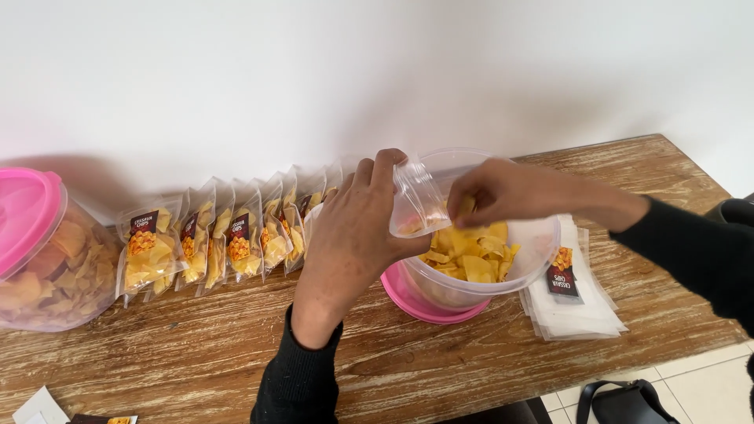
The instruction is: Packing cassava chips from a large container into small individual plastic bags for retail.
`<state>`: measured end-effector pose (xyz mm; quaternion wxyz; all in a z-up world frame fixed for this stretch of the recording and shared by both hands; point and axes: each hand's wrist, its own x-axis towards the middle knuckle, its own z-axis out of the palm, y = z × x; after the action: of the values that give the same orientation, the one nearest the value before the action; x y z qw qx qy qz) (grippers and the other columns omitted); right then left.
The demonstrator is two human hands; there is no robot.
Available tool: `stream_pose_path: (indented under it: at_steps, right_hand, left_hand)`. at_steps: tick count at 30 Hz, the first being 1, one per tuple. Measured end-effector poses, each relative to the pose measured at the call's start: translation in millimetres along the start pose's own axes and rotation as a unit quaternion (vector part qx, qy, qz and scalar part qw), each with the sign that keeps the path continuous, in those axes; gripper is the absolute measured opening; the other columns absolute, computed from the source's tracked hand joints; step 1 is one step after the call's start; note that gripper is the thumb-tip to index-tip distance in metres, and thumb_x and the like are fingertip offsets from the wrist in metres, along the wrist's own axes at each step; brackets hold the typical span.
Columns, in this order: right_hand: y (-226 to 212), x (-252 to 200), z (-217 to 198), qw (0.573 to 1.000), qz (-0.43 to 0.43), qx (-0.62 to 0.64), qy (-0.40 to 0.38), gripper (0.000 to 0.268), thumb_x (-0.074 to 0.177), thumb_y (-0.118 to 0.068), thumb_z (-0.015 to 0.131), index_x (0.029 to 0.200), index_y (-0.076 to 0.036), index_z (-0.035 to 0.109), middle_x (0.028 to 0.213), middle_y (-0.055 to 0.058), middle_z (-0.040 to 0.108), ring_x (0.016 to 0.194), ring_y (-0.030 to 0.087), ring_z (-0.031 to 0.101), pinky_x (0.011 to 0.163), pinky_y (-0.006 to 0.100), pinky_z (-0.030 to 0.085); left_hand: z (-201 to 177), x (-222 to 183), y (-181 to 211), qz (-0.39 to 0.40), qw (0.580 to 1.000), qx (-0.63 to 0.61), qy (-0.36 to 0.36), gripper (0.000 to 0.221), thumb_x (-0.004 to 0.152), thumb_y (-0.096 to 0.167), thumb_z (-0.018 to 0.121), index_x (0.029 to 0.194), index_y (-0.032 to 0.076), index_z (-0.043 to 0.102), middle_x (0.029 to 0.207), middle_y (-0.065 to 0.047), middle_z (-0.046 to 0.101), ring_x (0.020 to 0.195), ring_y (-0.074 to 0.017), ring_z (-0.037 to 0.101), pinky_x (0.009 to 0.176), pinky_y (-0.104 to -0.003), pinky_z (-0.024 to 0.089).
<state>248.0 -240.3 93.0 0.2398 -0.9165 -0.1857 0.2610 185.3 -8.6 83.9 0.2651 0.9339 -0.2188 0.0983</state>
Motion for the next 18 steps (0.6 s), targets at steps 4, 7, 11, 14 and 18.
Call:
stream_pose_path:
  at_steps: [4,7,11,14,18]
  right_hand:
    - [-18.0,-32.1,-28.1,0.99,0.075,0.067,0.102,0.018,0.095,-0.011,0.072,0.109,-0.007,0.081,0.097,0.009,0.086,0.086,0.019,0.082,0.085,0.024,0.066]
    - [-30.0,-53.4,-40.4,0.972,0.075,0.113,0.19,0.013,0.094,-0.009,0.074,0.106,-0.008,0.08,0.088,0.009,0.084,0.075,0.018,0.075,0.082,0.024,0.057]
    - [-48.5,-66.1,-37.6,0.953,0.026,0.176,0.246,0.016,0.089,-0.011,0.079,0.102,-0.003,0.079,0.087,0.01,0.079,0.073,0.016,0.066,0.066,0.025,0.048]
    - [-71.0,-70.4,-33.0,0.951,0.082,0.175,0.242,0.013,0.091,-0.01,0.078,0.103,-0.006,0.078,0.087,0.01,0.079,0.073,0.017,0.065,0.068,0.025,0.046]
    - [-73.9,-62.4,-23.3,0.98,0.136,0.083,0.119,0.026,0.096,-0.016,0.067,0.121,-0.013,0.074,0.108,0.006,0.084,0.1,0.018,0.08,0.095,0.027,0.063]
  left_hand:
    - [15.9,1.8,8.6,0.021,1.0,0.005,0.013,0.093,0.067,0.038,0.1,0.134,0.01,0.043,0.116,-0.013,0.059,0.104,-0.0354,0.062,0.082,-0.048,0.052]
    - [33.0,6.3,14.9,0.027,0.995,0.076,0.053,0.1,0.062,0.044,0.101,0.137,0.01,0.044,0.115,-0.012,0.061,0.106,-0.0343,0.063,0.089,-0.049,0.048]
    - [47.4,10.6,26.9,0.023,0.985,0.117,0.123,0.105,0.058,0.047,0.101,0.138,0.011,0.043,0.112,-0.009,0.057,0.1,-0.0311,0.059,0.082,-0.045,0.047]
    - [54.3,10.7,31.7,0.007,0.974,0.159,0.161,0.108,0.057,0.053,0.1,0.14,0.011,0.043,0.11,-0.007,0.056,0.097,-0.0271,0.056,0.082,-0.042,0.045]
    - [61.6,12.2,34.4,0.008,0.97,0.155,0.189,0.109,0.057,0.053,0.1,0.14,0.011,0.044,0.112,-0.008,0.056,0.096,-0.0267,0.054,0.085,-0.042,0.043]
